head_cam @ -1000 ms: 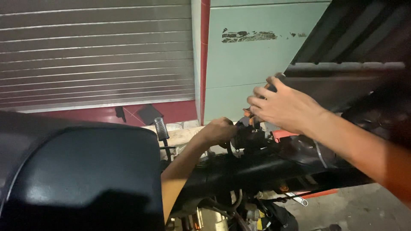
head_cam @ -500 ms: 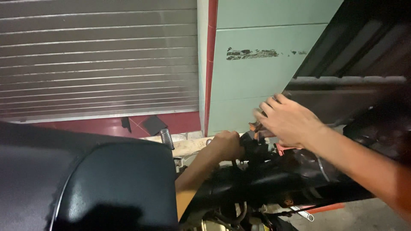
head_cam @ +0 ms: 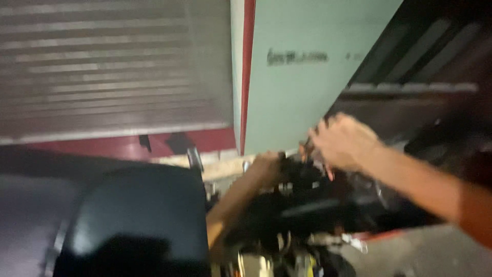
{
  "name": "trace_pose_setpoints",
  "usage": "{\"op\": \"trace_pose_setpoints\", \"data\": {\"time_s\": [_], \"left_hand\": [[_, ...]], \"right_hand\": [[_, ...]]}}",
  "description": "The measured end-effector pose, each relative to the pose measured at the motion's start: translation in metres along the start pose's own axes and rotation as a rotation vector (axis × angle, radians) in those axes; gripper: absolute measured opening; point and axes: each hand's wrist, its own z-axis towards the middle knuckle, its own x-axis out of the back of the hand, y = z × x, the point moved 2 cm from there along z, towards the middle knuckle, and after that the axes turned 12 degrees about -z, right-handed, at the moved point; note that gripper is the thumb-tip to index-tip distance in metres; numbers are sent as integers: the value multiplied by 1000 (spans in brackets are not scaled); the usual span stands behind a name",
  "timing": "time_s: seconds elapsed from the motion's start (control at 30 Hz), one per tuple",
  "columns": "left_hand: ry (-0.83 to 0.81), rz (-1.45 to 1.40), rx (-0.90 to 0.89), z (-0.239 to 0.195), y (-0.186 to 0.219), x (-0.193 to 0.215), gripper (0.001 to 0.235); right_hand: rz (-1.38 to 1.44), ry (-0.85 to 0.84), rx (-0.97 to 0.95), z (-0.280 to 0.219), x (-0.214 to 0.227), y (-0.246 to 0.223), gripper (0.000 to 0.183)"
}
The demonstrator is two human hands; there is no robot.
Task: The person is working on a motorcycle, using various tools to adjust and tighten components. They handle a metal pipe, pliers, and a hammer, focusing on the engine area and other parts of the motorcycle.
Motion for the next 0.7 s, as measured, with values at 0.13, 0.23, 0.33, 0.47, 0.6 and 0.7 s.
{"op": "trace_pose_setpoints", "data": {"time_s": [0.13, 0.23, 0.33, 0.47, 0.6, 0.7], "left_hand": [[-81, -215, 106, -19, 34, 41, 52], [-224, -1041, 426, -17, 18, 37, 63], [-277, -1157, 398, -19, 19, 43, 89], [-190, -416, 250, -22, 66, 62, 76], [-9, -441, 20, -10, 81, 65, 82], [34, -466, 128, -6, 88, 52, 75]], "right_hand": [[36, -37, -22, -6, 1, -9, 69], [9, 29, -25, -10, 11, -4, 43], [-9, 60, -58, -8, 3, -5, 38], [3, 98, -49, -9, -2, -3, 37], [-88, 149, -33, -9, -1, -3, 45], [-35, 130, -47, -11, 4, -3, 43]]}}
